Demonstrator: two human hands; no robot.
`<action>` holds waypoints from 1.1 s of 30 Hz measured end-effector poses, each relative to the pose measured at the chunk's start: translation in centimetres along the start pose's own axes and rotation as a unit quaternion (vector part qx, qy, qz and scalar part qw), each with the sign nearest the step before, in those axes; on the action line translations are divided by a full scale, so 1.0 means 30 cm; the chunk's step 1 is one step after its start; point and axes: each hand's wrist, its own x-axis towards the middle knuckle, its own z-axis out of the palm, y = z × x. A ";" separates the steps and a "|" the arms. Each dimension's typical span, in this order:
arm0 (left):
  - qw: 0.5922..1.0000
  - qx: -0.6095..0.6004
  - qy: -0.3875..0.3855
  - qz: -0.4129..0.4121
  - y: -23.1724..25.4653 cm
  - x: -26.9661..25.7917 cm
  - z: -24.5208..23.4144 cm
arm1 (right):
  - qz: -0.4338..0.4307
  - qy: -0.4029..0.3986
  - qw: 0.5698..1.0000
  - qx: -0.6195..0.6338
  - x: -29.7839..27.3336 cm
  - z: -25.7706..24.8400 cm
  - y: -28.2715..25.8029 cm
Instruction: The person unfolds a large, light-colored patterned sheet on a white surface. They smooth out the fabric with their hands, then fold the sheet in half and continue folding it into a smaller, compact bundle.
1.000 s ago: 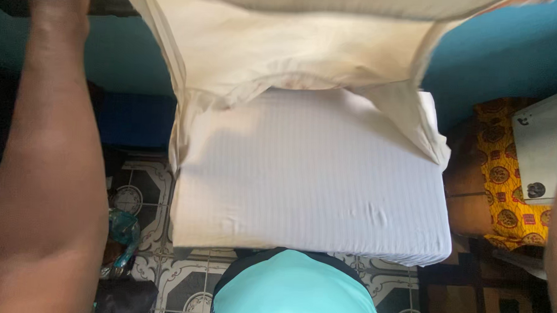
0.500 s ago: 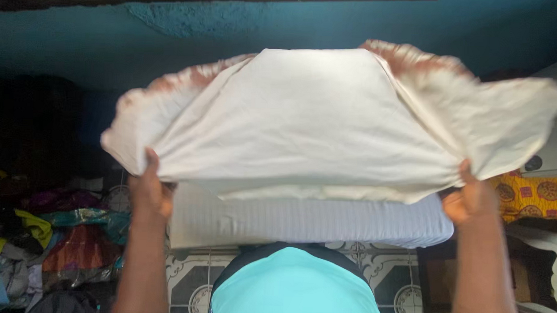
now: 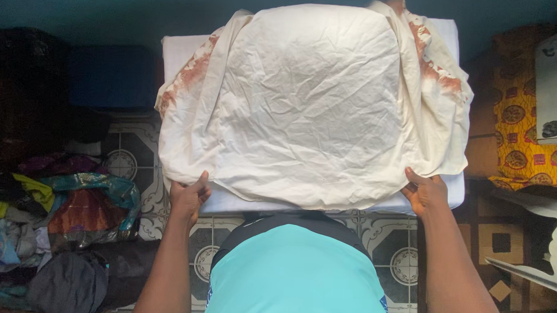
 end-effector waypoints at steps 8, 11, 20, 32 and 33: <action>0.998 -0.015 0.033 -0.058 -0.029 0.028 -0.024 | -0.019 0.047 0.997 0.060 -0.079 0.048 0.014; 0.993 0.067 -0.021 -0.094 -0.012 -0.048 0.036 | 0.019 -0.001 0.998 0.054 -0.129 0.090 0.060; 0.976 0.189 -0.100 -0.047 -0.084 -0.141 0.126 | -0.041 0.024 0.994 -0.094 -0.320 0.205 0.167; 0.893 0.396 0.110 0.186 0.153 -0.214 0.225 | -0.260 0.103 0.813 -0.512 -0.279 0.294 -0.005; 0.889 0.405 0.087 0.196 0.183 -0.177 0.253 | -0.290 0.098 0.799 -0.517 -0.237 0.322 -0.034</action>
